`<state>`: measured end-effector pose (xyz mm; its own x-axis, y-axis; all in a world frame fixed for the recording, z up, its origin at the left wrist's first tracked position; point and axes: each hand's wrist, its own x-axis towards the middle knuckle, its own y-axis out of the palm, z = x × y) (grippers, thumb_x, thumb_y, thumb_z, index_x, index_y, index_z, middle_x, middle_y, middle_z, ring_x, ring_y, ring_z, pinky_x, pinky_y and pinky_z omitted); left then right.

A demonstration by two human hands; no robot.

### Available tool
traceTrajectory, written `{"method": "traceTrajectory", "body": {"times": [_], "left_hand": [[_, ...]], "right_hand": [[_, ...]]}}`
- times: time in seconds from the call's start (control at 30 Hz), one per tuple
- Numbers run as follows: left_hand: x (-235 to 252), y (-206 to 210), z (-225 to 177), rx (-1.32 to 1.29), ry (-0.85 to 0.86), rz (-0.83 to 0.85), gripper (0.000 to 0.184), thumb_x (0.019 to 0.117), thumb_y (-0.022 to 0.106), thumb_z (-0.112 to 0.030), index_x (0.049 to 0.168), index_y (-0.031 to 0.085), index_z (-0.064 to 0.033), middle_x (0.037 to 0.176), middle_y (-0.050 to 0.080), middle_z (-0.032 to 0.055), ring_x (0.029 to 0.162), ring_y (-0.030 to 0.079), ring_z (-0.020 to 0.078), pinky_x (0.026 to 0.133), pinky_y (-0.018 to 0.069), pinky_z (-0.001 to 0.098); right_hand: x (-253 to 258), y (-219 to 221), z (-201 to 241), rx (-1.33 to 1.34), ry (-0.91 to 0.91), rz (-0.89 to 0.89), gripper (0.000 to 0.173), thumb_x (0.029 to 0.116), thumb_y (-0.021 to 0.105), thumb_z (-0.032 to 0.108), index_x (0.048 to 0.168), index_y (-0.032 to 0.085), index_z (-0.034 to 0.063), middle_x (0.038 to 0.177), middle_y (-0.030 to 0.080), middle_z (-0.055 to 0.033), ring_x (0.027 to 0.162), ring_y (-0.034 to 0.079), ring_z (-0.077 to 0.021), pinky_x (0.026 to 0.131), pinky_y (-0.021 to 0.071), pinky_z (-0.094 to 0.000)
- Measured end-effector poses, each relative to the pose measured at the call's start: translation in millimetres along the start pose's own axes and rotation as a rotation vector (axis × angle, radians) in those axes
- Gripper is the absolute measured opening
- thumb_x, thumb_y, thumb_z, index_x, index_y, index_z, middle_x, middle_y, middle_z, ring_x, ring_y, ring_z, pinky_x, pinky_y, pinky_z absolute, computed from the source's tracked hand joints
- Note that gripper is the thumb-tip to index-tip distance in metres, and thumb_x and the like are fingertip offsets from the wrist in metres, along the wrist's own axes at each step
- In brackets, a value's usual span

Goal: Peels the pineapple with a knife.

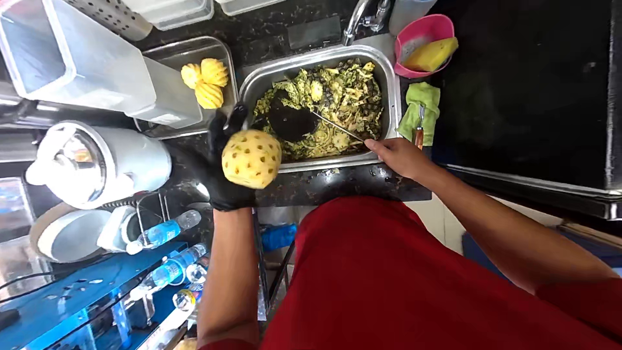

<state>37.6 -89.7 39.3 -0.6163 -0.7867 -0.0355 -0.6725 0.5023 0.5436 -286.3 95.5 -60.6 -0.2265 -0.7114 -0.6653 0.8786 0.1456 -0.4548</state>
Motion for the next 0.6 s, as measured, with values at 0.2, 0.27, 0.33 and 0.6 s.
{"method": "traceTrajectory", "body": {"times": [0.2, 0.27, 0.33, 0.6], "left_hand": [[-13, -7, 38, -0.333, -0.404, -0.421, 0.074, 0.0903, 0.044, -0.076, 0.135, 0.057, -0.0184, 0.113, 0.066, 0.0136, 0.094, 0.066, 0.0270, 0.073, 0.0583, 0.0443], [-17, -6, 42, -0.345, -0.412, -0.532, 0.073, 0.0932, 0.038, -0.075, 0.137, 0.054, -0.0186, 0.114, 0.065, 0.0135, 0.094, 0.067, 0.0270, 0.073, 0.0588, 0.0440], [-20, -9, 44, -0.374, -0.416, -0.564, 0.073, 0.0931, 0.039, -0.075, 0.136, 0.054, -0.0180, 0.116, 0.066, 0.0143, 0.097, 0.068, 0.0286, 0.076, 0.0594, 0.0452], [-28, -6, 43, -0.350, -0.380, -0.659, 0.069, 0.0977, 0.033, -0.068, 0.141, 0.050, -0.0164, 0.129, 0.061, 0.0162, 0.114, 0.063, 0.0335, 0.089, 0.0554, 0.0567]], "right_hand": [[-20, -6, -29, -0.331, 0.192, 0.287, 0.087, 0.0919, 0.040, 0.083, 0.088, 0.071, 0.0008, 0.085, 0.068, -0.0215, 0.086, 0.066, -0.0406, 0.079, 0.0494, -0.0683], [-29, -7, -36, -0.406, 0.286, 0.348, 0.089, 0.0899, 0.043, 0.084, 0.089, 0.072, 0.0000, 0.088, 0.069, -0.0223, 0.090, 0.067, -0.0409, 0.081, 0.0491, -0.0682], [-31, -8, -38, -0.451, 0.361, 0.393, 0.090, 0.0901, 0.043, 0.083, 0.092, 0.071, -0.0018, 0.091, 0.069, -0.0233, 0.090, 0.066, -0.0402, 0.081, 0.0493, -0.0660], [-20, 1, -46, -0.261, 0.323, 0.073, 0.097, 0.0900, 0.028, 0.088, 0.091, 0.069, 0.0005, 0.081, 0.064, -0.0243, 0.075, 0.064, -0.0423, 0.069, 0.0496, -0.0665]]}}
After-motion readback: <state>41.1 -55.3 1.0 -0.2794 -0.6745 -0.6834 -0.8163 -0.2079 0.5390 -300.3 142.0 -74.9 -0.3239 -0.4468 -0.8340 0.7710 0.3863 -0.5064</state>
